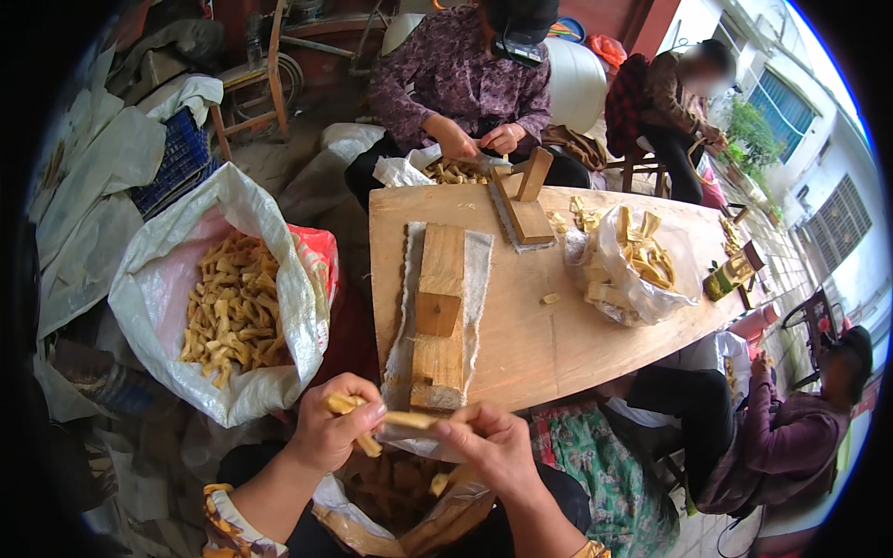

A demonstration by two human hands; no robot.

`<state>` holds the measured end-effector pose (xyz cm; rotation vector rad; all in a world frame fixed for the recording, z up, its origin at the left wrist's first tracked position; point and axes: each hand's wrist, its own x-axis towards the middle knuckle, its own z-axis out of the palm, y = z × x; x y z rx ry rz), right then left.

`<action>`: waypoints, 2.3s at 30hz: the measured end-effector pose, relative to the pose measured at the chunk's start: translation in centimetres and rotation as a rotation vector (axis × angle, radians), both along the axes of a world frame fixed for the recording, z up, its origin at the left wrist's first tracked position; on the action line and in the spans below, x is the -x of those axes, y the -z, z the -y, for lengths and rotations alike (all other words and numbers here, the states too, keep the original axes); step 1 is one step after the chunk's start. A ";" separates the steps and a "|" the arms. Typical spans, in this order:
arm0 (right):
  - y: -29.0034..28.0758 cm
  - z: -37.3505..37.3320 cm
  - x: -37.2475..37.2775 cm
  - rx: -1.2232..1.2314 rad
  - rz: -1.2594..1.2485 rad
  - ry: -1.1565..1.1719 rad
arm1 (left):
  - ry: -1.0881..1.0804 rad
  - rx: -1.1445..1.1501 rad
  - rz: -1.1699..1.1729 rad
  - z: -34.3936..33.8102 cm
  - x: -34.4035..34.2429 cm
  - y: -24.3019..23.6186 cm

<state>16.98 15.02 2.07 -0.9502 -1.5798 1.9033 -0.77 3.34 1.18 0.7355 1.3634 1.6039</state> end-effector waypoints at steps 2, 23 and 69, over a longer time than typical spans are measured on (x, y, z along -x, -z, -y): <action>-0.2 -0.9 0.8 -0.205 -0.003 0.077 | -0.022 -0.057 -0.027 -1.3 -0.2 0.4; 0.1 1.3 1.5 -0.846 -0.370 -0.450 | 0.487 0.369 0.012 1.5 -2.6 -0.3; 4.5 3.8 -0.3 -0.024 0.160 -0.431 | 0.282 -0.353 -1.071 1.6 -0.6 0.3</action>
